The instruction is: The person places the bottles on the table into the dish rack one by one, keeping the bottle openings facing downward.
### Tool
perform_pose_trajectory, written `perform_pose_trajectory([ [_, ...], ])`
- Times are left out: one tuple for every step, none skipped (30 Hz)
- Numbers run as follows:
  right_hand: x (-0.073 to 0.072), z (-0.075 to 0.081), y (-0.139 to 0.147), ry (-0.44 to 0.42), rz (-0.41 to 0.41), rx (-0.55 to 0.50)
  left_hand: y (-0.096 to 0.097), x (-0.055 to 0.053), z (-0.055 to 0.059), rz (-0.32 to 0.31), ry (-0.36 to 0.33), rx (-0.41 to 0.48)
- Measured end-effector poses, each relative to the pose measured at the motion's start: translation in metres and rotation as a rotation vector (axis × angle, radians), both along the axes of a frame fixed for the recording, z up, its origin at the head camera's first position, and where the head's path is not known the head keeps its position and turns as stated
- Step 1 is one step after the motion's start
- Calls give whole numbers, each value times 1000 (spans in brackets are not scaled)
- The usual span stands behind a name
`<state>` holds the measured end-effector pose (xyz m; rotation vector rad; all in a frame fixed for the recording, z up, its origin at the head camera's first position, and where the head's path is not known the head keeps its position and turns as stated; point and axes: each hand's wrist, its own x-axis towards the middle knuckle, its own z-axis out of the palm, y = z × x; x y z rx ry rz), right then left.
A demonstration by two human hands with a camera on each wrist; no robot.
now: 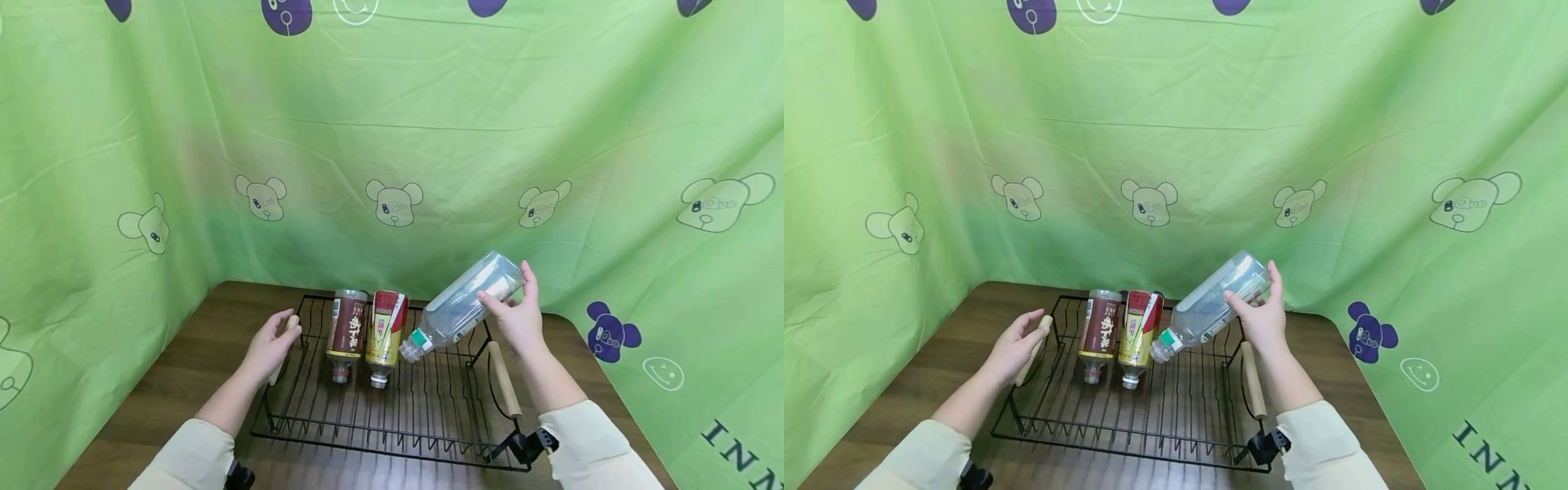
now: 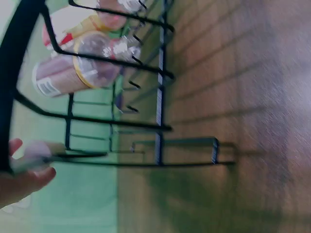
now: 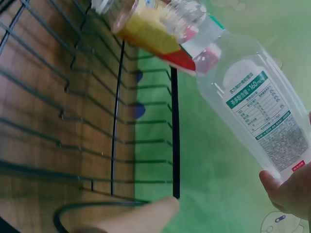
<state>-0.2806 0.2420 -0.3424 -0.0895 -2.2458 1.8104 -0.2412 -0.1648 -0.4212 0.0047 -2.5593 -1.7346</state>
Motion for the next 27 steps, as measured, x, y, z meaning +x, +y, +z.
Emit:
perform_pose_trajectory([
  [-1, 0, 2, 10, 7, 21, -2, 0, -3, -12, -27, -24],
  [-3, 1, 3, 21, 13, 43, -4, 0, -5, -24, -60, -53],
  [-4, 1, 4, 27, 17, 64, -5, 1, -8, -37, -88, -84],
  [-6, 1, 5, 33, 24, 87, -6, 1, -10, -47, -111, -104],
  [-7, 1, 5, 36, 39, 104, -6, 1, -12, -58, -131, -116],
  [-9, 1, 6, 37, 53, 127, -7, 1, -14, -66, -143, -132],
  [-10, 0, 6, 37, 70, 147, -8, 2, -16, -72, -150, -141],
  [-12, 0, 6, 36, 86, 166, -8, 2, -18, -76, -158, -138],
  [-13, 0, 6, 32, 101, 185, -9, 1, -20, -79, -160, -132],
  [-15, 0, 5, 29, 117, 201, -9, 1, -21, -82, -160, -124],
  [-16, -1, 4, 22, 130, 216, -10, 1, -22, -87, -158, -121],
  [-18, -1, 4, 18, 143, 231, -10, 0, -22, -92, -152, -123],
  [-20, -2, 2, 13, 155, 244, -11, 0, -23, -97, -154, -110],
  [-21, -3, 1, 5, 165, 255, -12, 0, -24, -101, -159, -99],
  [-23, -3, -1, -3, 172, 266, -12, 0, -24, -104, -156, -94],
  [-24, -4, -2, -10, 184, 270, -12, 0, -24, -106, -153, -87],
  [-26, -6, -4, -13, 193, 278, -12, 0, -24, -108, -152, -80],
  [-27, -7, -6, -15, 204, 285, -12, 0, -25, -110, -152, -71],
  [-28, -8, -7, -17, 214, 290, -12, 0, -25, -108, -162, -61],
  [-29, -9, -9, -17, 227, 295, -12, 0, -25, -106, -165, -61],
  [-30, -10, -10, -15, 242, 299, -12, -1, -25, -105, -166, -61],
  [-31, -11, -12, -10, 259, 303, -12, -1, -25, -103, -172, -61],
  [-32, -12, -14, -5, 273, 311, -12, -1, -24, -100, -179, -62],
  [-33, -13, -15, -2, 285, 317, -11, -1, -24, -97, -185, -66],
  [-34, -14, -17, 2, 299, 319, -11, -1, -24, -92, -193, -67],
  [-35, -15, -18, 3, 310, 322, -11, -1, -23, -92, -192, -70],
  [-35, -15, -20, 0, 317, 324, -10, -1, -23, -91, -197, -67],
])
